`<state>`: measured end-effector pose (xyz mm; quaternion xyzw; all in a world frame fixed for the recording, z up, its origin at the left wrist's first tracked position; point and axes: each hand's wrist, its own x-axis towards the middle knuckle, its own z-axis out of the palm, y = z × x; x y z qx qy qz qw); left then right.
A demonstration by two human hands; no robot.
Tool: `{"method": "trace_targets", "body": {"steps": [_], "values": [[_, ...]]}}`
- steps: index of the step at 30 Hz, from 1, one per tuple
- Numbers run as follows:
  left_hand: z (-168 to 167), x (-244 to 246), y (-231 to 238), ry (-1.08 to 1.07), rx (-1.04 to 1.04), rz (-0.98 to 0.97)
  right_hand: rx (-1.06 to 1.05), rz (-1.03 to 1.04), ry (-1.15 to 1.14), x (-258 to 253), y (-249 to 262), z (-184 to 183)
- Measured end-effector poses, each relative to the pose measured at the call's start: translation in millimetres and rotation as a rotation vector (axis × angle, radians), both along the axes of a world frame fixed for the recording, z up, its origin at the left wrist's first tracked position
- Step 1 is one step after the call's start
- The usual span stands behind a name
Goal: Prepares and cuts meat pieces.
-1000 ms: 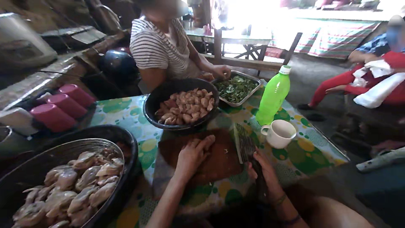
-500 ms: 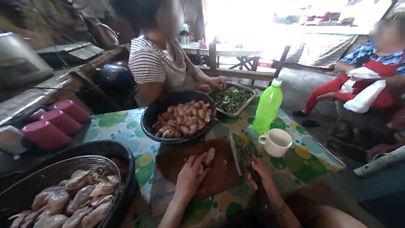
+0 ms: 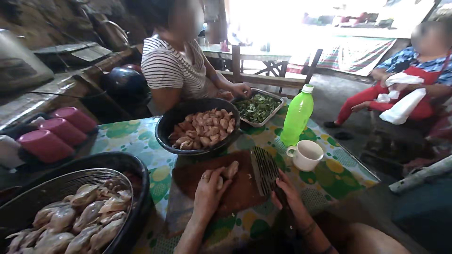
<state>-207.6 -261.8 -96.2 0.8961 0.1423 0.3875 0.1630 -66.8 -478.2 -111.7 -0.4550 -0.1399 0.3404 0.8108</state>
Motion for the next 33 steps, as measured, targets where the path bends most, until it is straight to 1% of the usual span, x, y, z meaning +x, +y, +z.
{"method": "trace_targets", "body": {"steps": [4,8,12,13,14,17,21,25,33], "values": [[10,-4,5,0.041,-0.004,0.043,-0.014,-0.003,-0.005,1,0,1],[16,-11,22,0.106,0.050,0.039,-0.014,-0.006,0.007,-1,0,0],[22,-19,21,0.337,-0.080,0.002,-0.035,-0.010,-0.017,-2,0,5],[21,-21,19,0.356,-0.082,0.002,-0.039,-0.006,-0.022,-2,0,5],[18,-23,18,0.336,-0.056,0.005,-0.036,-0.003,-0.024,-1,0,5],[4,-25,19,0.158,0.054,0.054,-0.034,-0.003,-0.021,-2,0,4],[0,-28,16,0.006,0.086,0.156,-0.063,-0.016,-0.016,-4,1,5],[2,-27,12,-0.028,0.113,0.201,-0.082,-0.026,-0.017,-6,0,8],[-3,-28,14,0.012,0.135,0.189,-0.090,-0.017,-0.042,-7,1,8]]}}
